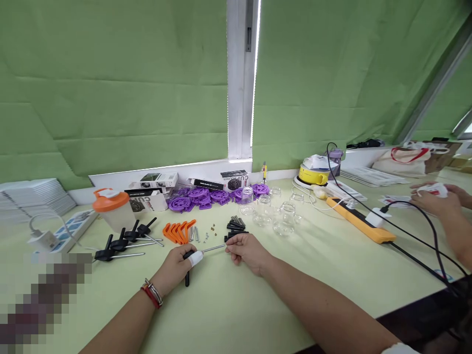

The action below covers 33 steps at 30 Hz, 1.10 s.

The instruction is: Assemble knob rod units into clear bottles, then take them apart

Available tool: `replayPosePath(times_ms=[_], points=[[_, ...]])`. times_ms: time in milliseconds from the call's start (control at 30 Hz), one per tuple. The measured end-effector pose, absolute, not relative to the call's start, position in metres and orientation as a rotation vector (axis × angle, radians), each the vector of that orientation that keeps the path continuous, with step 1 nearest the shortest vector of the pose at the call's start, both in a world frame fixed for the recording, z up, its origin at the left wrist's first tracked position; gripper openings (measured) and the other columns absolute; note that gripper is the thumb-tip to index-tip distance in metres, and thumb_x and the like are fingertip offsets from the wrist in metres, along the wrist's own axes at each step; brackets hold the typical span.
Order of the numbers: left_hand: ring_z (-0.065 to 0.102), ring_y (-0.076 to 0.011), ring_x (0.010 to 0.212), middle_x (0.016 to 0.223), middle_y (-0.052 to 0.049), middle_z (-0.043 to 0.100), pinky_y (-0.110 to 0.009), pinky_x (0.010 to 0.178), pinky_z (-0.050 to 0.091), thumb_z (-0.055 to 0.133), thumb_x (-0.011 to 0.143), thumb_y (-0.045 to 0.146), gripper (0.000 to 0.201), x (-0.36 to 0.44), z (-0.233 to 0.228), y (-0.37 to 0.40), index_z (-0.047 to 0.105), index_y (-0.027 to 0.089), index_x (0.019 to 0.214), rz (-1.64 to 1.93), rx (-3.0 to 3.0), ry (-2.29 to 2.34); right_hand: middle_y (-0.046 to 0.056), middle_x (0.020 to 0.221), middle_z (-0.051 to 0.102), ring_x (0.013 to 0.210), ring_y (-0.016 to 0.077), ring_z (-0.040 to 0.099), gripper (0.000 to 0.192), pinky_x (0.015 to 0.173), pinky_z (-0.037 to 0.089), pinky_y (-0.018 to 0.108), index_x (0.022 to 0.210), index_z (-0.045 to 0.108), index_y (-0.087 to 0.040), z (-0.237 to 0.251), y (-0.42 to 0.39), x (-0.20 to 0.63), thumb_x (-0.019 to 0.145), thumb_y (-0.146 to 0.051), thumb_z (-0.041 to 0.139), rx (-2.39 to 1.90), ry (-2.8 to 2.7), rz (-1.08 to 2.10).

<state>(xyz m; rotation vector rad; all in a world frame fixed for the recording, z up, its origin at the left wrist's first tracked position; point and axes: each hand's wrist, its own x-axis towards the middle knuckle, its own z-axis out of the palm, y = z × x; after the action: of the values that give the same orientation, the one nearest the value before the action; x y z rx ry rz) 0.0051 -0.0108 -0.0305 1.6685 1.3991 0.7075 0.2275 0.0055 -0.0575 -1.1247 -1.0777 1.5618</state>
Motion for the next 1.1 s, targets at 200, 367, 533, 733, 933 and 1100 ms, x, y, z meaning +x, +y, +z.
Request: replayPosePath(times_ms=[200, 367, 533, 733, 933, 1100], points=[[0.037, -0.0113, 0.055, 0.059, 0.005, 0.041, -0.023, 0.052, 0.030, 0.059, 0.073, 0.046, 0.029, 0.0067, -0.0322, -0.0109, 0.056, 0.017, 0.074, 0.691, 1.735, 1.376, -0.001, 0.059, 0.059, 0.043, 0.0067, 0.047, 0.021, 0.038, 0.040, 0.021, 0.078, 0.060, -0.012, -0.0592, 0.0071, 0.2277, 0.064, -0.021, 0.072, -1.146, -1.145, 1.522], [0.037, -0.0116, 0.056, 0.061, 0.004, 0.042, -0.023, 0.052, 0.030, 0.059, 0.073, 0.045, 0.027, 0.0025, -0.0382, -0.0065, 0.056, 0.018, 0.075, 0.671, 1.749, 1.364, 0.000, 0.065, 0.059, 0.045, 0.0066, 0.047, 0.020, 0.039, 0.040, 0.022, 0.080, 0.061, -0.012, -0.0628, 0.0074, 0.2296, 0.065, -0.023, 0.070, -1.126, -1.178, 1.512], [0.036, -0.0115, 0.056, 0.061, 0.005, 0.041, -0.023, 0.051, 0.029, 0.059, 0.074, 0.045, 0.027, 0.0021, -0.0398, -0.0059, 0.055, 0.018, 0.073, 0.675, 1.765, 1.368, -0.003, 0.057, 0.055, 0.045, 0.0072, 0.046, 0.019, 0.039, 0.039, 0.022, 0.079, 0.061, -0.013, -0.0631, 0.0081, 0.2288, 0.066, -0.023, 0.069, -1.128, -1.196, 1.499], [0.036, -0.0112, 0.056, 0.060, 0.005, 0.041, -0.023, 0.051, 0.029, 0.058, 0.074, 0.045, 0.028, 0.0035, -0.0385, -0.0049, 0.055, 0.017, 0.073, 0.675, 1.775, 1.372, -0.005, 0.050, 0.051, 0.044, 0.0076, 0.045, 0.020, 0.039, 0.039, 0.021, 0.078, 0.060, -0.014, -0.0614, 0.0072, 0.2280, 0.066, -0.025, 0.070, -1.146, -1.205, 1.490], [0.036, -0.0106, 0.055, 0.060, 0.005, 0.041, -0.022, 0.051, 0.028, 0.060, 0.074, 0.045, 0.029, 0.0049, -0.0376, -0.0053, 0.055, 0.016, 0.072, 0.688, 1.772, 1.353, -0.005, 0.049, 0.050, 0.044, 0.0076, 0.045, 0.020, 0.039, 0.039, 0.021, 0.073, 0.057, -0.015, -0.0626, 0.0082, 0.2283, 0.067, -0.029, 0.070, -1.154, -1.229, 1.466], [0.037, -0.0106, 0.053, 0.059, 0.005, 0.042, -0.022, 0.049, 0.029, 0.059, 0.074, 0.046, 0.029, 0.0033, -0.0382, -0.0056, 0.054, 0.017, 0.072, 0.691, 1.737, 1.339, -0.005, 0.048, 0.049, 0.043, 0.0075, 0.043, 0.018, 0.038, 0.038, 0.021, 0.072, 0.056, -0.015, -0.0618, 0.0082, 0.2280, 0.070, -0.029, 0.067, -1.185, -1.246, 1.472]])
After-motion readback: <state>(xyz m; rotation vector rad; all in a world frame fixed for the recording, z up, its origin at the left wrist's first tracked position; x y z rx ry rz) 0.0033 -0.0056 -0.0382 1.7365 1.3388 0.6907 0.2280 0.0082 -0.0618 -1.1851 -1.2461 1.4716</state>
